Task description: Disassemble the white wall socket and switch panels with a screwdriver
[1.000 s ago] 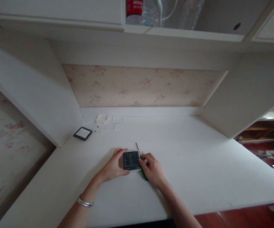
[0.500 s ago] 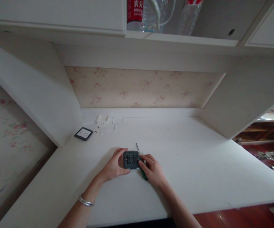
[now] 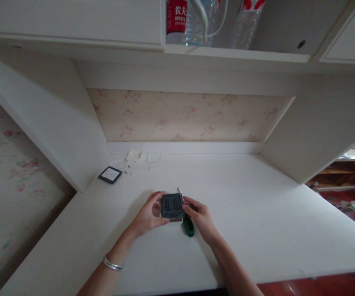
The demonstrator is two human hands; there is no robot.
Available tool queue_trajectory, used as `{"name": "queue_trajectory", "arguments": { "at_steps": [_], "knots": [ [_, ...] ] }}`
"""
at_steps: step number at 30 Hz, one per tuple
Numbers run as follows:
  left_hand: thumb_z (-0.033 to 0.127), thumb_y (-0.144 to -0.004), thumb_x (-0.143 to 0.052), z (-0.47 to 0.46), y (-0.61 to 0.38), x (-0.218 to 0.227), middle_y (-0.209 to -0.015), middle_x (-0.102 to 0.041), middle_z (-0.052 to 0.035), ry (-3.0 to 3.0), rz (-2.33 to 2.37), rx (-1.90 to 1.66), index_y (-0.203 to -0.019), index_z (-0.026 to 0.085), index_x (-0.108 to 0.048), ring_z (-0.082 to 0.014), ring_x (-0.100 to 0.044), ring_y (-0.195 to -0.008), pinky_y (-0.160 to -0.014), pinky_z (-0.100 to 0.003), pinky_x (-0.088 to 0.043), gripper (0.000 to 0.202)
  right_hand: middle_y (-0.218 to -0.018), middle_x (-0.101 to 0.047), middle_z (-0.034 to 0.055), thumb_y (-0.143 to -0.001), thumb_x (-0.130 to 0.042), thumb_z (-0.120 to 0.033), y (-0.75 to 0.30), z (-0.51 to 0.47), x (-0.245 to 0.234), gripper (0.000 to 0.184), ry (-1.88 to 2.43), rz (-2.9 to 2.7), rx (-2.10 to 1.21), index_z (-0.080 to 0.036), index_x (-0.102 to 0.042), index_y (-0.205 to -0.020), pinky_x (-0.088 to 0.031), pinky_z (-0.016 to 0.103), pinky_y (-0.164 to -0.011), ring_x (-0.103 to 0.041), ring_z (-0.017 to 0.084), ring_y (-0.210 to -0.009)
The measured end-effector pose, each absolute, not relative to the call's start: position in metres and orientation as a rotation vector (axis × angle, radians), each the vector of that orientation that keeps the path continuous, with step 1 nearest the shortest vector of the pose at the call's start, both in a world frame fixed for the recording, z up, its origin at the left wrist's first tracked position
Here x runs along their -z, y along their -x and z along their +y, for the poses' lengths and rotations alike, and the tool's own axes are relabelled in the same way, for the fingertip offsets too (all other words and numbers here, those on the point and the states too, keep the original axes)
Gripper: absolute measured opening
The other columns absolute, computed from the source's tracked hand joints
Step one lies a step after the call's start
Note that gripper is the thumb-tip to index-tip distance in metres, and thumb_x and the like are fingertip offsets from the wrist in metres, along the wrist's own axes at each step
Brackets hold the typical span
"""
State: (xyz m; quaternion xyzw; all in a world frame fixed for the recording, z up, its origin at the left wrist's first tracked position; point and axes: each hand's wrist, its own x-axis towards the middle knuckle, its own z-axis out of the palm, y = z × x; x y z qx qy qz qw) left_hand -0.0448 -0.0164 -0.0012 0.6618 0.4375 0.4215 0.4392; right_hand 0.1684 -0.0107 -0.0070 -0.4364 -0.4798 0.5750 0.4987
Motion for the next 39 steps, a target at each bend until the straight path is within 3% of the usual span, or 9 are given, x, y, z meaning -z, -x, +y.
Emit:
{"name": "queue_trajectory", "arguments": {
  "at_steps": [9,20,28,39],
  "knots": [
    [0.027,-0.069,-0.074,-0.014,0.043,-0.006,-0.134,-0.047,-0.0127,-1.260,0.925,-1.197,-0.138,0.019,-0.033,-0.0263,-0.047,-0.120,-0.103,-0.041,-0.037,0.080,-0.096,-0.068,0.0048,-0.065,-0.074,-0.036,-0.152,0.002,-0.002,0.044,1.014,-0.943,-1.508,-0.018,-0.067,-0.105,-0.052,0.029,-0.077,-0.065,0.019,-0.086],
    [0.029,-0.074,-0.068,-0.008,0.043,-0.001,-0.124,-0.059,-0.0108,-1.023,0.964,-1.289,-0.123,0.015,-0.055,-0.0256,-0.053,-0.115,-0.104,-0.042,-0.036,0.052,-0.094,-0.068,0.0060,-0.066,-0.073,-0.040,-0.146,0.006,0.000,0.046,0.951,-0.928,-1.559,-0.017,-0.066,-0.105,-0.052,0.033,-0.080,-0.065,0.020,-0.084],
    [0.024,-0.078,-0.063,-0.011,0.042,-0.008,-0.130,-0.053,-0.0079,-1.023,0.905,-1.198,-0.125,0.019,-0.054,-0.0251,-0.049,-0.120,-0.106,-0.041,-0.033,0.048,-0.094,-0.068,0.0052,-0.065,-0.075,-0.035,-0.152,0.003,0.003,0.042,0.944,-0.879,-1.570,-0.019,-0.067,-0.103,-0.052,0.031,-0.079,-0.065,0.020,-0.085],
    [0.026,-0.077,-0.066,-0.009,0.044,0.002,-0.123,-0.060,-0.0085,-1.012,0.973,-1.207,-0.123,0.019,-0.055,-0.0248,-0.053,-0.115,-0.104,-0.042,-0.035,0.048,-0.095,-0.069,0.0068,-0.066,-0.075,-0.036,-0.153,0.002,0.004,0.042,0.954,-0.876,-1.573,-0.018,-0.067,-0.102,-0.052,0.031,-0.080,-0.065,0.020,-0.087]
  ]
}}
